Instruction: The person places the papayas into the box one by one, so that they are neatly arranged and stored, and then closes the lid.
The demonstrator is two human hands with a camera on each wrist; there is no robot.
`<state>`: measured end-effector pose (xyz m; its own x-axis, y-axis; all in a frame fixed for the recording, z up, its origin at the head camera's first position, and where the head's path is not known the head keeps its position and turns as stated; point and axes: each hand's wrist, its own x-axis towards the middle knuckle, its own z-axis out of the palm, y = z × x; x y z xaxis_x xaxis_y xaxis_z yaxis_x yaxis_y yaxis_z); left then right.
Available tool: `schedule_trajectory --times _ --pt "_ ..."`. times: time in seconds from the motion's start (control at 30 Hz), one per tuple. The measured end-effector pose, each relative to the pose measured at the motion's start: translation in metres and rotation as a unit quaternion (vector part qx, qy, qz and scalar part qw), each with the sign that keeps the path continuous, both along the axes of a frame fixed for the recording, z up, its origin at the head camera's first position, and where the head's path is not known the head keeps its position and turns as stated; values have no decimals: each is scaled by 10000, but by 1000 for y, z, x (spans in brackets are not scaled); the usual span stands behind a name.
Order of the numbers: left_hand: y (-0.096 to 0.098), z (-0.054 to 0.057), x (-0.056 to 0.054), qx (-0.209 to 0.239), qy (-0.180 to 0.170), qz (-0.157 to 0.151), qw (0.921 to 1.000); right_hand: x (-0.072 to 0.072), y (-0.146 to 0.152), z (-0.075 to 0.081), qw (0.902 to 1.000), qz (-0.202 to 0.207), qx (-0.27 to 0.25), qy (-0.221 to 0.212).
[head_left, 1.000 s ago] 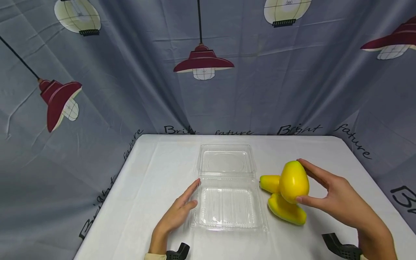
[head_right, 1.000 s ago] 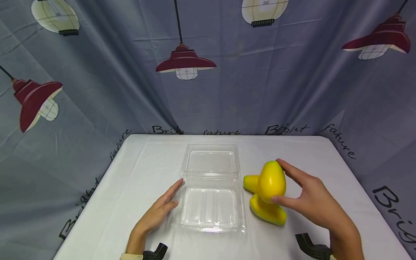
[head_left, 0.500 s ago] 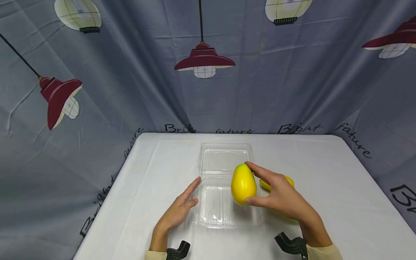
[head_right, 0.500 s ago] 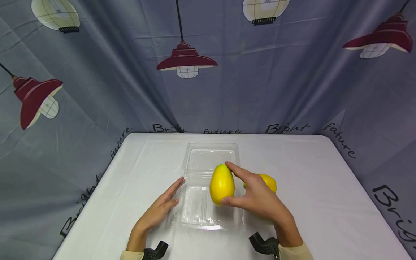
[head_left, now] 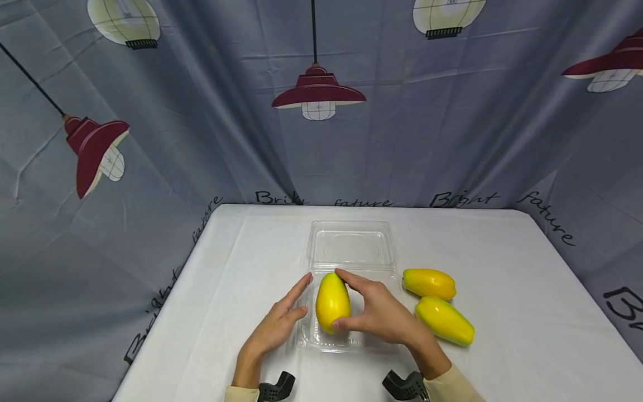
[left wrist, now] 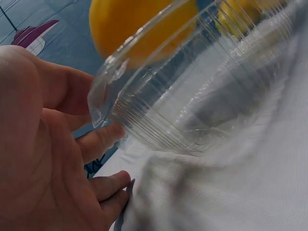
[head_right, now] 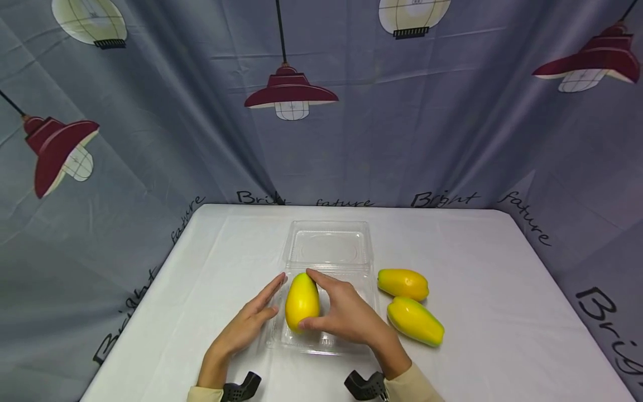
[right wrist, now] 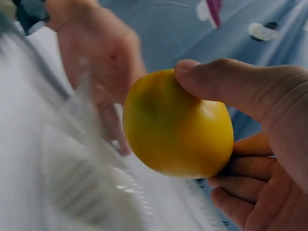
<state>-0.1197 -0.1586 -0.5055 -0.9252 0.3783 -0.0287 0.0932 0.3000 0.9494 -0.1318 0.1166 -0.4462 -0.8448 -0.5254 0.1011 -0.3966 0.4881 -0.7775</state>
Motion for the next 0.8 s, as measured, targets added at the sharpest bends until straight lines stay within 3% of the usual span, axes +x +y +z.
schedule_trajectory --times 0.43,0.8 --pt "1 1 1 -74 54 11 10000 -3 -23 -30 9991 182 357 -143" --pt "1 2 1 -123 53 39 9999 -4 -22 -32 9982 118 585 -71"
